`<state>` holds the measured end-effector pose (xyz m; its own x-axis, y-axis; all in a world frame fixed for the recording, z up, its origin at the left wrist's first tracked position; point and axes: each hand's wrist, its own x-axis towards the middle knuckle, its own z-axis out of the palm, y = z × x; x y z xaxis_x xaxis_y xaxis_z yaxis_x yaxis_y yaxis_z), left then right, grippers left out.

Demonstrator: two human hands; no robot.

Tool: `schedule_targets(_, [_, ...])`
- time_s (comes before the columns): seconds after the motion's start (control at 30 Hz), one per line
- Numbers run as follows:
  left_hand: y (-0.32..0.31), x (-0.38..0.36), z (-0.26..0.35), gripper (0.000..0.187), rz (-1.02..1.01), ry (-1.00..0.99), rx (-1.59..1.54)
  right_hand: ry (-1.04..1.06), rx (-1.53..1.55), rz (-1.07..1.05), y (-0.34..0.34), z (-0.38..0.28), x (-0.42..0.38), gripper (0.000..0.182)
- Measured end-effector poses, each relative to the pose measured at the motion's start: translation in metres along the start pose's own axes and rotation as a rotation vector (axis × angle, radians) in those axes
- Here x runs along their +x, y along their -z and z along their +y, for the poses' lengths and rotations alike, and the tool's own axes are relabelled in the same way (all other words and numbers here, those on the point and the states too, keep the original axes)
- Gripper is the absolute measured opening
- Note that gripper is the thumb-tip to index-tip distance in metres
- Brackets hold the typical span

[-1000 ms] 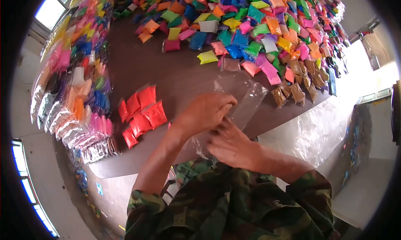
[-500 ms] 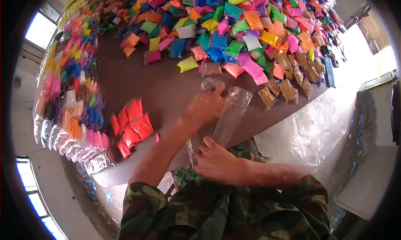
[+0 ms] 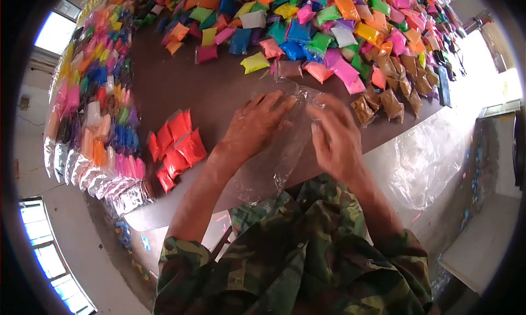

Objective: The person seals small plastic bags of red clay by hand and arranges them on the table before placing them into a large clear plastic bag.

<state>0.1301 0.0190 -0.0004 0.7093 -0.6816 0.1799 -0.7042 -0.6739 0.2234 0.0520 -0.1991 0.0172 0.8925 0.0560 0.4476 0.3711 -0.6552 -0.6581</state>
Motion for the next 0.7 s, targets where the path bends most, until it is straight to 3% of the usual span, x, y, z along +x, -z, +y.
schedule_targets(0.1, [0.010, -0.012, 0.008, 0.049, 0.010, 0.064, -0.153, -0.100, -0.007, 0.129, -0.027, 0.033, 0.012, 0.038])
schedule_targets(0.2, [0.007, -0.029, 0.007, 0.043, 0.012, 0.158, -0.458, -0.121, -0.110, 0.064, -0.038, 0.046, 0.013, 0.038])
schedule_targets(0.27, [0.005, -0.043, 0.014, 0.043, -0.087, 0.325, -0.646, -0.116, -0.133, 0.017, -0.037, 0.044, 0.014, 0.037])
schedule_targets(0.4, [0.012, -0.064, 0.045, 0.047, -0.238, 0.570, -0.711, -0.122, -0.176, -0.046, -0.034, 0.041, 0.018, 0.032])
schedule_targets(0.5, [0.018, -0.079, 0.056, 0.046, -0.300, 0.570, -0.849, -0.305, 0.210, -0.011, -0.037, 0.039, 0.019, 0.027])
schedule_targets(0.6, [0.020, -0.084, 0.069, 0.040, -0.395, 0.606, -1.188, -0.395, 0.496, 0.039, -0.048, 0.051, 0.019, 0.024])
schedule_targets(0.7, [0.013, -0.094, 0.073, 0.032, -0.478, 0.646, -1.355, -0.323, 0.543, 0.087, -0.051, 0.050, 0.028, 0.022])
